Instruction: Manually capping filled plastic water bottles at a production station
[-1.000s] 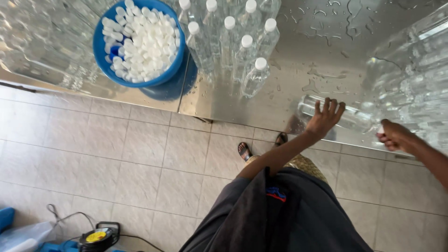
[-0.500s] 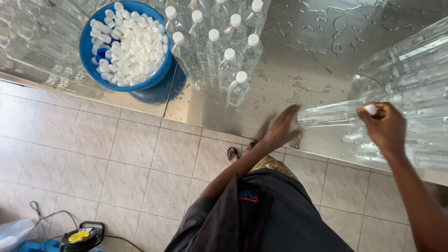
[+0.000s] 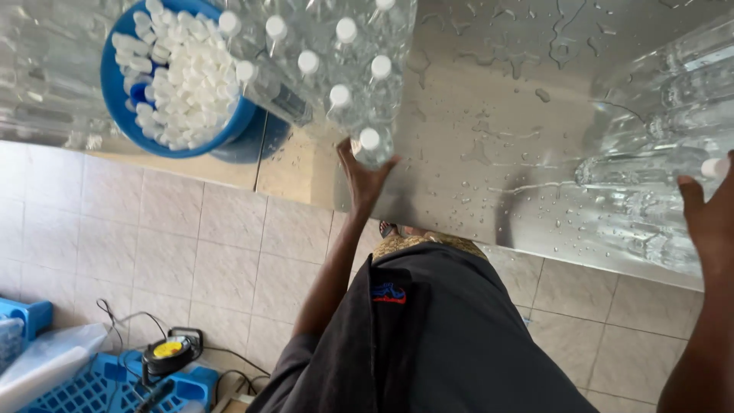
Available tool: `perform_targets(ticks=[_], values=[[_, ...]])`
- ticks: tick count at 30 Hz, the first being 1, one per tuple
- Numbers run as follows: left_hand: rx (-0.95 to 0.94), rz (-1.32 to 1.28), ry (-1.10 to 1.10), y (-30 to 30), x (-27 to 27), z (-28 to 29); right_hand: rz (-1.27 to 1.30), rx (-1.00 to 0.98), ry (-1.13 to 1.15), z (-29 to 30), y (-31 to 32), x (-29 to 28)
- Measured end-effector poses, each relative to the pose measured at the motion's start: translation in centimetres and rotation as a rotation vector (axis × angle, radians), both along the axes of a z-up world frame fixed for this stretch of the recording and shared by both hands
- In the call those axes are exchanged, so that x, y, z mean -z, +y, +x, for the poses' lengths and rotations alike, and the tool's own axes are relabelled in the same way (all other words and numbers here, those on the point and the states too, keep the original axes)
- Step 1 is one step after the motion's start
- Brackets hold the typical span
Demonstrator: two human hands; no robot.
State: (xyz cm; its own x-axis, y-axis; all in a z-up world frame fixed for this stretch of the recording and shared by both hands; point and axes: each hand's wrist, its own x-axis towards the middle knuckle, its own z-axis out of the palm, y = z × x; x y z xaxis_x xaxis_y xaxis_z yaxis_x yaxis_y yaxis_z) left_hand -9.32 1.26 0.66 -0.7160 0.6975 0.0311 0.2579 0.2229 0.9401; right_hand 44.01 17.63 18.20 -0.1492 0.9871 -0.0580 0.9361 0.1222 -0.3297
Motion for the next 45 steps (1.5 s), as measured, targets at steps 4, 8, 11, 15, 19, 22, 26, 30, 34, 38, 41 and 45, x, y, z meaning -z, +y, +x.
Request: perform_targets(ticks=[4,8,11,15,19,22,26,30,34,38,41,45], values=[[0.153,0.032,0.156,1.6,0.7,3.1,0.106,-0.180,-0.255,-6.6,-2.6,-6.4],[0.348,0.200,0.188,5.7,0.4,7.4,0.029,-0.132,-0.208,-11.5,-3.2,-6.6],[0.444,0.089,0.116,8.9,1.5,9.5,0.124,-0.221,-0.162,-12.8,-2.7,-5.9],[0.484,0.203,0.220,11.8,3.2,10.1,0.132,-0.326,-0.129,-15.2,-2.6,-5.6],[0.364,0.213,0.239,13.7,2.2,10.2,0.179,-0.325,-0.192,-16.7,-3.4,-4.4],[0.381,0.301,0.220,14.0,1.4,9.9,0.169,-0.288,-0.219,-17.7,-4.6,-4.4],[0.385,0.367,0.225,14.3,3.0,10.0,0.171,-0.264,-0.225,-19.3,-6.3,-4.4],[0.480,0.410,0.224,14.9,5.0,9.3,0.146,-0.213,-0.214,-21.6,-8.5,-4.9],[0.527,0.369,0.184,15.1,6.8,9.7,0.168,-0.203,-0.285,-22.9,-10.4,-4.4],[0.572,0.346,0.242,15.2,4.9,9.2,0.191,-0.237,-0.329,-25.0,-10.0,-5.4],[0.636,0.337,0.180,14.9,2.7,8.5,0.267,-0.296,-0.378,-27.1,-8.6,-6.9],[0.763,0.275,0.031,14.8,2.3,8.3,0.204,-0.452,-0.292,-29.5,-5.7,-9.4]])
